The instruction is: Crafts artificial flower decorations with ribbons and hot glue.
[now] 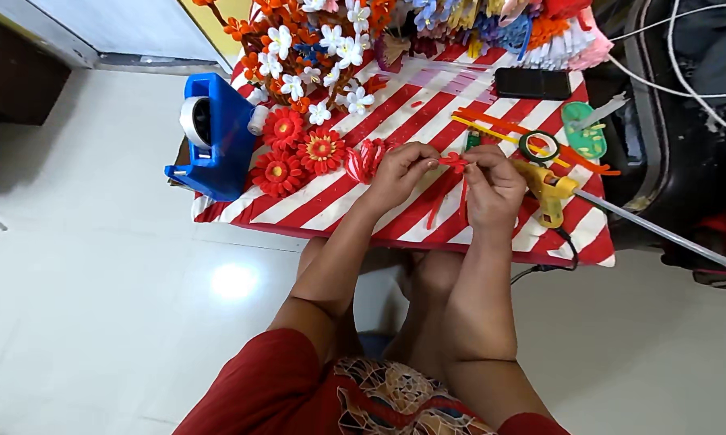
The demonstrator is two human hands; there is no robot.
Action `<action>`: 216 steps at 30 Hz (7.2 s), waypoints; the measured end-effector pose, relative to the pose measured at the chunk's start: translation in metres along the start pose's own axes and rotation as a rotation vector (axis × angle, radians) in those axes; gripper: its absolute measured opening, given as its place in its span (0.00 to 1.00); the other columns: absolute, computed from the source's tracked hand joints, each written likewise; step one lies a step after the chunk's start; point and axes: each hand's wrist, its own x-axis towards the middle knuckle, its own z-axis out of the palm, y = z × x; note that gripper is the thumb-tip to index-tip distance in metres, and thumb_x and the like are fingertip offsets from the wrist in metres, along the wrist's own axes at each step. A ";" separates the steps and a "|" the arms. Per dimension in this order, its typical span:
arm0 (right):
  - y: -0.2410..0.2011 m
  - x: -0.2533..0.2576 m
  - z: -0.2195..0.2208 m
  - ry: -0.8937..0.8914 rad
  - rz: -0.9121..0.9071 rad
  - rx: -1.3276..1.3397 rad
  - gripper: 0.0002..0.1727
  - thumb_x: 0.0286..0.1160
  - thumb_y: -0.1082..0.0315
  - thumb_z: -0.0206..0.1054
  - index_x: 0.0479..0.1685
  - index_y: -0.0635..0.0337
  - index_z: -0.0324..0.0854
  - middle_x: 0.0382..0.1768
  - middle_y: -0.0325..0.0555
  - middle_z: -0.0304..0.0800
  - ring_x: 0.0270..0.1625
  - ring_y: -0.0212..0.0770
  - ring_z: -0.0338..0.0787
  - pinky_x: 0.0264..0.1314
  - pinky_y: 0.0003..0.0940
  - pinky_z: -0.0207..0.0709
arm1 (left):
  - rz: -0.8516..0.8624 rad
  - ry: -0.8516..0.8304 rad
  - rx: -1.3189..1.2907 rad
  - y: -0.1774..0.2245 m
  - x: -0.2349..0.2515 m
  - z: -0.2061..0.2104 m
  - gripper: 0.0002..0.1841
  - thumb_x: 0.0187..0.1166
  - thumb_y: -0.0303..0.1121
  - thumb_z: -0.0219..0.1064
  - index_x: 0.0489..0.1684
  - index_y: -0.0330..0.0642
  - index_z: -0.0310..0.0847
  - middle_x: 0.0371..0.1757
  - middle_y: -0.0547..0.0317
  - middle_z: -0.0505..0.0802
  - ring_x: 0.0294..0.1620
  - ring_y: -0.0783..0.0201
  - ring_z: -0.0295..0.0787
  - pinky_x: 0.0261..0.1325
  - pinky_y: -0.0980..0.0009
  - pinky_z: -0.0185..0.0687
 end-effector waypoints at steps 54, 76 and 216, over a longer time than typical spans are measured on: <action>0.001 -0.006 0.036 0.303 -0.230 -0.710 0.12 0.85 0.72 0.60 0.36 0.71 0.83 0.38 0.54 0.86 0.49 0.44 0.87 0.58 0.34 0.80 | -0.129 0.138 0.124 0.000 -0.004 0.021 0.08 0.84 0.24 0.58 0.42 0.29 0.83 0.37 0.53 0.89 0.41 0.71 0.84 0.53 0.74 0.80; -0.002 -0.006 0.026 0.207 0.059 -0.266 0.09 0.88 0.71 0.56 0.49 0.65 0.82 0.44 0.38 0.83 0.47 0.24 0.84 0.54 0.22 0.81 | -0.424 -0.029 -0.339 0.007 0.000 0.014 0.08 0.85 0.24 0.56 0.40 0.37 0.81 0.33 0.68 0.86 0.37 0.77 0.83 0.51 0.74 0.82; 0.001 -0.015 0.059 0.239 0.139 -0.132 0.06 0.82 0.75 0.63 0.52 0.60 0.80 0.43 0.34 0.84 0.45 0.24 0.85 0.51 0.22 0.82 | -0.545 0.210 -0.881 0.008 0.000 0.019 0.13 0.86 0.23 0.50 0.41 0.43 0.83 0.40 0.64 0.91 0.42 0.73 0.87 0.53 0.73 0.85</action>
